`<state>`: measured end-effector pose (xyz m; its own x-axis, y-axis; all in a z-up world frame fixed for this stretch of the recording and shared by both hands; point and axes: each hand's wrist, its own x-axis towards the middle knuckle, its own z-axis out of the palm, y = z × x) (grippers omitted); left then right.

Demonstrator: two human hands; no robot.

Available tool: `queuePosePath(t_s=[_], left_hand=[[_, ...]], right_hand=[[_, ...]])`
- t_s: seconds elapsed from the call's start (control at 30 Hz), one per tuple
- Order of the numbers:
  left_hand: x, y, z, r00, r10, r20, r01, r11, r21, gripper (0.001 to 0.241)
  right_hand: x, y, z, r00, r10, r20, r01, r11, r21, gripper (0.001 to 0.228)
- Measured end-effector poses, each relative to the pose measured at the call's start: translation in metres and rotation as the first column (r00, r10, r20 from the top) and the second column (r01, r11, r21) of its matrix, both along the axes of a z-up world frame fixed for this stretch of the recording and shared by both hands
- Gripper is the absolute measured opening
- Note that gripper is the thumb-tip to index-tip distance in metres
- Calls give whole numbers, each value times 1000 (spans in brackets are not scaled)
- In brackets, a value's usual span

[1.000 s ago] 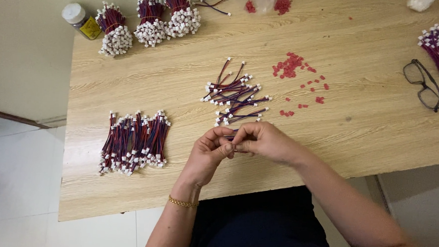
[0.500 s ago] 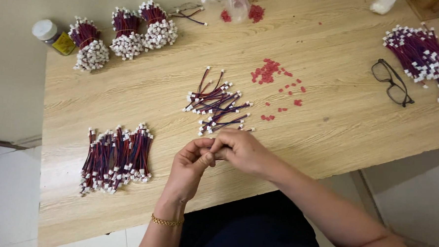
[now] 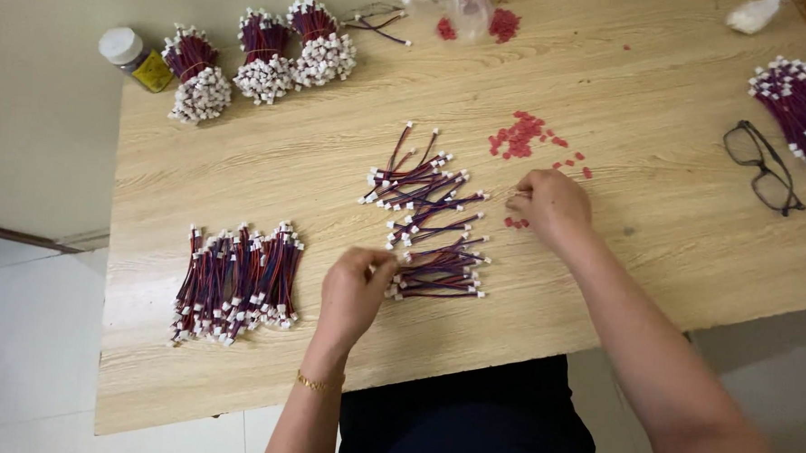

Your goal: Attaching small red plastic connectors to the ends of wire bundles on an assembly table

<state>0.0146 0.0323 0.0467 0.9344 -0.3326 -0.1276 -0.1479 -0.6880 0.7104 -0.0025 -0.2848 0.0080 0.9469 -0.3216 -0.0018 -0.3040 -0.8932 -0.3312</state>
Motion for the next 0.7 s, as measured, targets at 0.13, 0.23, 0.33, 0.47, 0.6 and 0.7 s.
queuePosePath(t_s=[0.13,0.23,0.33,0.47,0.6,0.7], left_hand=[[30,-18,-16,990,17,142,-10,999,-50,16],[53,-37,-25,951,-16,309,33,998,-51,16],[73,-56,-49,883,-115,455,102,993,53,15],[94,-62,-87,768,-205,607,49,964,263,14],[97,-62,-81,724,-228,651,49,958,281,9],[97,-62,-97,687,-235,687,70,963,259,15]], right_hand=[[9,-11,-30,999,-27,-24,28,999,35,24],[17,-16,-40,1000,-30,-11,30,998,48,17],[12,-7,-31,998,-40,-47,40,999,-9,15],[9,-5,-22,999,-2,32,2,1000,4,16],[12,-5,-7,985,-45,165,-3,959,282,14],[-8,34,48,960,-137,243,-40,794,606,13]])
